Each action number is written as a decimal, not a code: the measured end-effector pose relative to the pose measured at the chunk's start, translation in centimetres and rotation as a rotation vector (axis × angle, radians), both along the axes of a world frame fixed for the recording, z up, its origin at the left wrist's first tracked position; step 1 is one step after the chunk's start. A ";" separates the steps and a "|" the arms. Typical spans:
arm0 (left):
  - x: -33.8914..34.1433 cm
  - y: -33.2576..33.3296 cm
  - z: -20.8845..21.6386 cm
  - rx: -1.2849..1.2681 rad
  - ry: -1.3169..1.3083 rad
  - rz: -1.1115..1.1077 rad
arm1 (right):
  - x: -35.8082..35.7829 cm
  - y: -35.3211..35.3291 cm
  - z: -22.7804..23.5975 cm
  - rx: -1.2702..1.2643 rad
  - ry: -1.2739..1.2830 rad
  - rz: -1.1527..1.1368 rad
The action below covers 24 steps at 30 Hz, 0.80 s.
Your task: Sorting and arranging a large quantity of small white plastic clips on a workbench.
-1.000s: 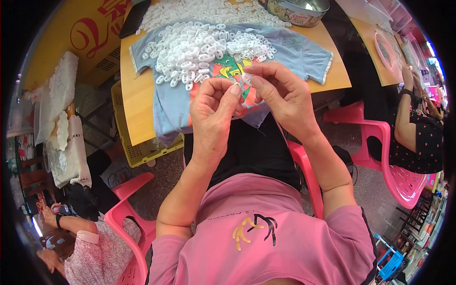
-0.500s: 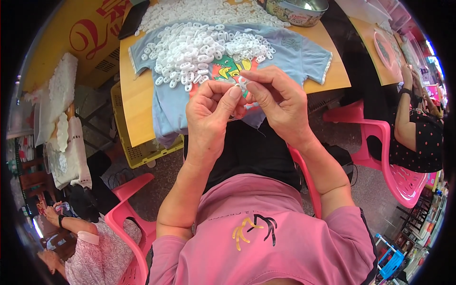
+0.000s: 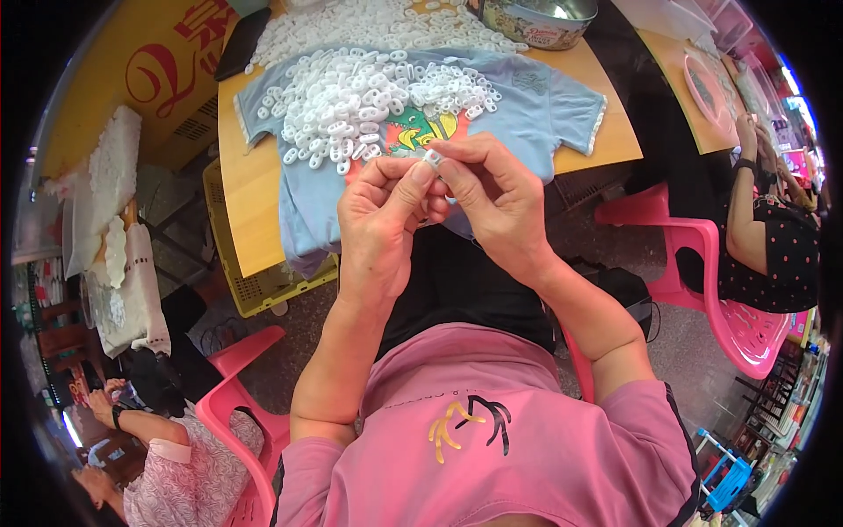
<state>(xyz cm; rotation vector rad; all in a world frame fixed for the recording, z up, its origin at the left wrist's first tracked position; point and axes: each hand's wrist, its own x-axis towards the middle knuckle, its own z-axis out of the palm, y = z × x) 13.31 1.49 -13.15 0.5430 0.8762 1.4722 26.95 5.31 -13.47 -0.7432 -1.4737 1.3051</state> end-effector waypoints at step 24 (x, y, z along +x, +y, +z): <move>-0.6 -2.3 -2.1 0.582 0.168 -0.028 | -1.8 -3.2 1.9 -0.440 0.414 0.379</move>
